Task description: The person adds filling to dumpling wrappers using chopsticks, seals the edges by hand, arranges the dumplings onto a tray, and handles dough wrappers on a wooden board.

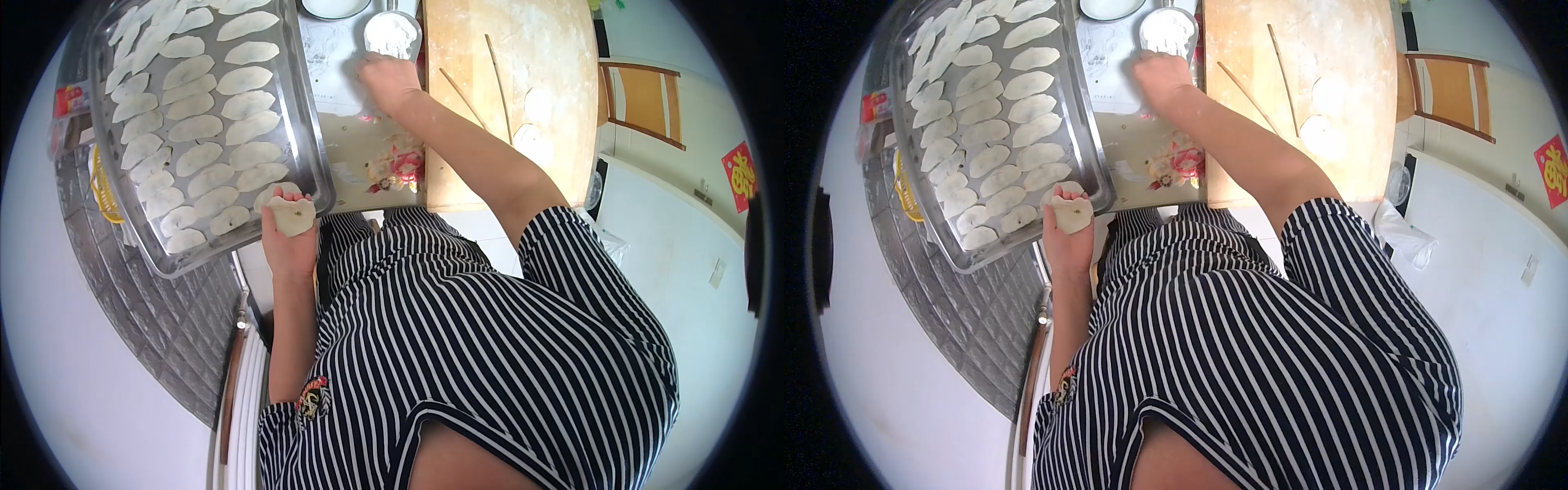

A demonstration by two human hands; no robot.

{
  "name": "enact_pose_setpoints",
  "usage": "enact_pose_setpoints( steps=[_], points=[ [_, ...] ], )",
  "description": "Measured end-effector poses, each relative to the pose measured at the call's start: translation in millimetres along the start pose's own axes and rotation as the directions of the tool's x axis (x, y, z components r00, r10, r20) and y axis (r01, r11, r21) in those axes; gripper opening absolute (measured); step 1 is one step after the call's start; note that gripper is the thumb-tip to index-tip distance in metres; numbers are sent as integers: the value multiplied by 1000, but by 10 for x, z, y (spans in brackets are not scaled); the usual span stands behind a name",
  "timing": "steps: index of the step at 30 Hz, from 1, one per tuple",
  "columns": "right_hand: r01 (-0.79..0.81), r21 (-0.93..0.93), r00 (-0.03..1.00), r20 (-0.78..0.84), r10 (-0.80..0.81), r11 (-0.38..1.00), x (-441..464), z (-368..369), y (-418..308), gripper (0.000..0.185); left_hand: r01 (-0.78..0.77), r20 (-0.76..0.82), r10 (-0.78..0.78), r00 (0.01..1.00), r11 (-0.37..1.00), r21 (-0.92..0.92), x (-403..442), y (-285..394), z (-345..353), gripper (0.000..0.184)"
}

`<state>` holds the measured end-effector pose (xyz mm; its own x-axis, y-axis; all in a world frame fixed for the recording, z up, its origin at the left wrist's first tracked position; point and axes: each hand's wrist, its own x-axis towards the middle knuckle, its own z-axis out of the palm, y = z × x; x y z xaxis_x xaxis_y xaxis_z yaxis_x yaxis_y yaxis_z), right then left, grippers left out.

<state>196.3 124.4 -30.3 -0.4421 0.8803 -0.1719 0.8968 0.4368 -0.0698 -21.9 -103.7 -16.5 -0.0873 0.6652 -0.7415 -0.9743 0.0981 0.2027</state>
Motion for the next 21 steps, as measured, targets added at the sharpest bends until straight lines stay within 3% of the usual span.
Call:
enact_pose_setpoints(
  steps=[2, 4, 7, 10, 11, 13, 16, 21],
  points=[
    [0, -14, 1000, 28, 0, 1000, 55, -106, -55, 17, 26, 72, -26, 997, 1000, -6, 30, 29, -16, 39],
    [-29, -19, 976, 214, 32, 999, 138, -209, -112, 18, 24, 77, -24, 997, 1000, 3, 69, 32, -24, 38],
    [-25, -41, 964, 262, 35, 999, 232, -230, -168, 27, 26, 61, -27, 998, 1000, 17, 80, 58, 20, 39],
    [-4, -38, 946, 324, 16, 999, 262, -326, -244, 22, 30, 51, -31, 998, 999, 16, 97, 99, 39, 40],
    [-3, -37, 950, 313, 14, 999, 263, -294, -276, 22, 30, 59, -31, 998, 999, 12, 124, 98, 10, 40],
    [21, 140, 994, 105, -36, 990, 292, -248, -366, 22, 27, 49, -27, 998, 1000, 7, 120, 130, -2, 40],
    [89, 191, 996, 1, -91, 978, 385, -78, -391, 22, 37, 48, -36, 998, 999, -16, 103, 167, -35, 40],
    [92, 160, 993, 53, -102, 983, 497, 14, -353, 24, 38, 79, -34, 996, 998, -47, 125, 174, -93, 39]
  ],
)
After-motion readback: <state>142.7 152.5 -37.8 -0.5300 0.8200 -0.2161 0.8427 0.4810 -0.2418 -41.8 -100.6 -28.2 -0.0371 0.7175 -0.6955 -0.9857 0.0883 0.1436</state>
